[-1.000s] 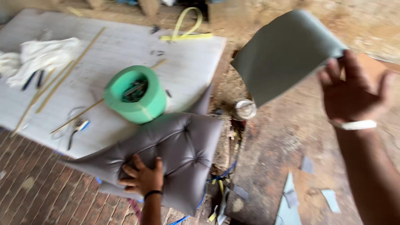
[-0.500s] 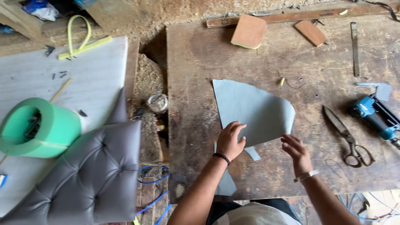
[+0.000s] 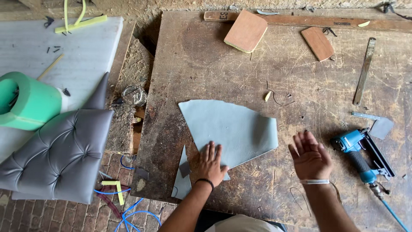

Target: The person places a piece of foam on a sheet of gray fabric, trims the fabric around the foam with scissors, and staples the fabric to a wooden board using a pneumatic staple gun. The person repeatedly folds, staples, and trims the fabric edges to secure the foam to the board.

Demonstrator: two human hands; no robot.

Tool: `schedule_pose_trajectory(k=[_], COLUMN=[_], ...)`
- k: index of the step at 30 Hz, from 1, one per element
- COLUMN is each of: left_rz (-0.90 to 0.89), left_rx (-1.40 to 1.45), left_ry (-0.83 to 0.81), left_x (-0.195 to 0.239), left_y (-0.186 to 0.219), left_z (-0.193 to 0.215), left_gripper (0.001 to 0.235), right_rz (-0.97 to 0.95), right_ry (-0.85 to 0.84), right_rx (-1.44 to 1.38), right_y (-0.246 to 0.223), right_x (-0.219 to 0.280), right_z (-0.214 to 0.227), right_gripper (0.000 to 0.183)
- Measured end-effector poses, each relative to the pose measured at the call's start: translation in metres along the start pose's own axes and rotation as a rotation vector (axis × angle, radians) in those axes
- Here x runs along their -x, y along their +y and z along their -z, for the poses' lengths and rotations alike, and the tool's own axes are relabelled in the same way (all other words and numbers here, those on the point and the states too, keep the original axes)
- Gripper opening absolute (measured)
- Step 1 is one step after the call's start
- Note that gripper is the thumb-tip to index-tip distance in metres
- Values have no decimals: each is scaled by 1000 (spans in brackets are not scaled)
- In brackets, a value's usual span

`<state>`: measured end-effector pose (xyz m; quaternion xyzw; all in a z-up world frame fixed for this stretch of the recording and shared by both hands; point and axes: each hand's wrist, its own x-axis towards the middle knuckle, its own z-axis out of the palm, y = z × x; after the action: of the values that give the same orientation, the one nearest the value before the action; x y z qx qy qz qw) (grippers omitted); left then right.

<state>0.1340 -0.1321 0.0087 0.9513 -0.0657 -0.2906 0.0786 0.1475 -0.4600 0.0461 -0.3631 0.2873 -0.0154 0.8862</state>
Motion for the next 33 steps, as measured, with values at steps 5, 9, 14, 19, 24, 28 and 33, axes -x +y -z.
schedule_pose_trajectory(k=[5,9,14,19,24,28,33], left_rz=[158,162,1,-180,-14,-46,-62], left_rx=[69,79,271,140,111,102,160], left_ry=[-42,-18,-64,165,-217,-330,-404], left_x=[33,41,40,-19,-57,-68,-77], left_y=[30,48,54,22,8,9,-2], left_z=[-1,-5,-40,-23,26,41,34], left_gripper=[95,94,84,90,146,153,152], right_rz=[-426,-45,162,224,165,10,-49], right_ry=[121,-104,-153,-2,-116,11,246], right_rx=[901,1027,540,825,1255,963,740], right_y=[27,61,60,34,24,28,63], right_x=[-19,-29,-90,-142,-216,-310,-387], right_z=[6,-27,-76,-108,-185,-253,-288], right_gripper=[42,71,52,36,53,68,51])
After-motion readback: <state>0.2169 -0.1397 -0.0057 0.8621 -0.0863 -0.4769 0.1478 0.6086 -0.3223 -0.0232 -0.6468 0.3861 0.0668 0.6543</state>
